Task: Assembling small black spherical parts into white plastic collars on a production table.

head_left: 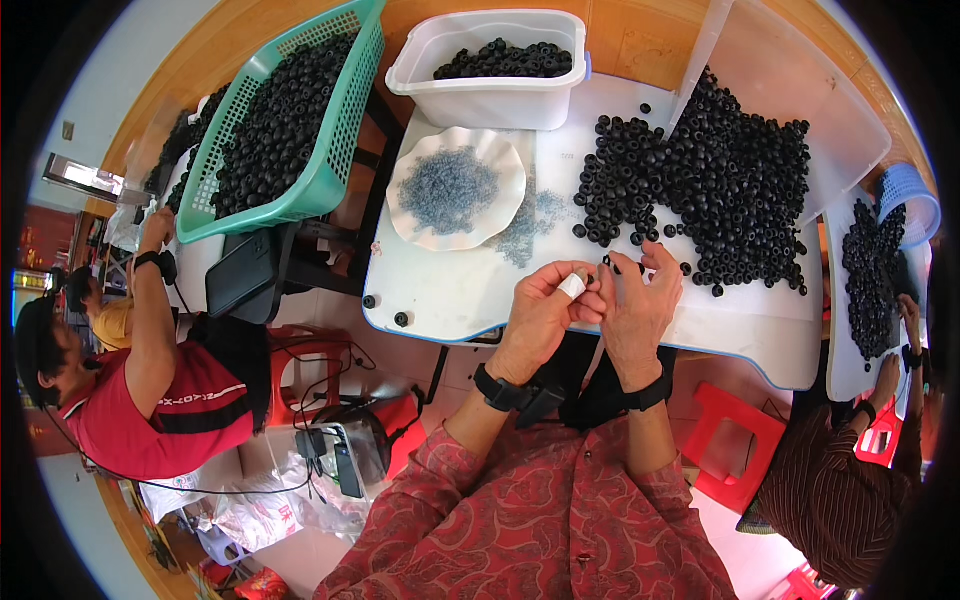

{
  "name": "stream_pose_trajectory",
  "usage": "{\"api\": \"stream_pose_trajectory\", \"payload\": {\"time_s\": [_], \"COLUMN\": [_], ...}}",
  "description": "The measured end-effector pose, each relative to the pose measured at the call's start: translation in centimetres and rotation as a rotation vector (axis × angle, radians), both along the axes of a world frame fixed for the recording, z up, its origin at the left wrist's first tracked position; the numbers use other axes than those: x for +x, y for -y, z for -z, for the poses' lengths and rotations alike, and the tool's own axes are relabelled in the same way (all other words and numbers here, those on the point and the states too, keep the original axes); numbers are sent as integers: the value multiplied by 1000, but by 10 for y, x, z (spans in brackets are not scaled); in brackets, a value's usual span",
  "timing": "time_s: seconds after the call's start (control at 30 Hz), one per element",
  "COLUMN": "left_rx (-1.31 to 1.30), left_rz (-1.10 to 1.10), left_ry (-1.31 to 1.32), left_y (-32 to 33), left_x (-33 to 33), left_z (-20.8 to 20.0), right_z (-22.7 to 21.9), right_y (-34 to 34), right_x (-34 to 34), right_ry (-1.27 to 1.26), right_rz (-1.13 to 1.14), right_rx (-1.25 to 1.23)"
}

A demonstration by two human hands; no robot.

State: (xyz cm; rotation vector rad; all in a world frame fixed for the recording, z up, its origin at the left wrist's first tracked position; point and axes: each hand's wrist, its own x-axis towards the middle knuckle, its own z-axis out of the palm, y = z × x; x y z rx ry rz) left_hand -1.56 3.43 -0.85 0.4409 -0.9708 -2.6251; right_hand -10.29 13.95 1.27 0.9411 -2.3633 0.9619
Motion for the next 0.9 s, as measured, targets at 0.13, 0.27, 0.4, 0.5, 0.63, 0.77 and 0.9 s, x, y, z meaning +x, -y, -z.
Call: {"api": "stream_pose_trajectory", "payload": {"time_s": [0.13,0.27,0.4,0.5,0.63,0.77,0.9], "left_rx": [28,53,84,102,108,54,56], "left_rz": [-6,-7,-18,-22,-27,-38,-48], "left_ry": [-27,-37,-8,-2,7,13,28], "left_y": [1,2,2,0,-1,-3,-4], "left_x": [2,4,7,8,10,9,11], "left_z": [-2,-4,-5,-8,-8,-12,-14], "right_z": [3,5,8,9,8,11,13], "right_y": [-3,-4,-4,-10,-22,-32,-34], "right_x": [3,1,2,2,-1,-5,-8], "right_ry": [-7,-27,5,111,145,159,200], "right_rz": [-15,-15,-32,-55,-63,-58,-62], "right_rx": [37,43,6,-104,-169,-168,-203]}}
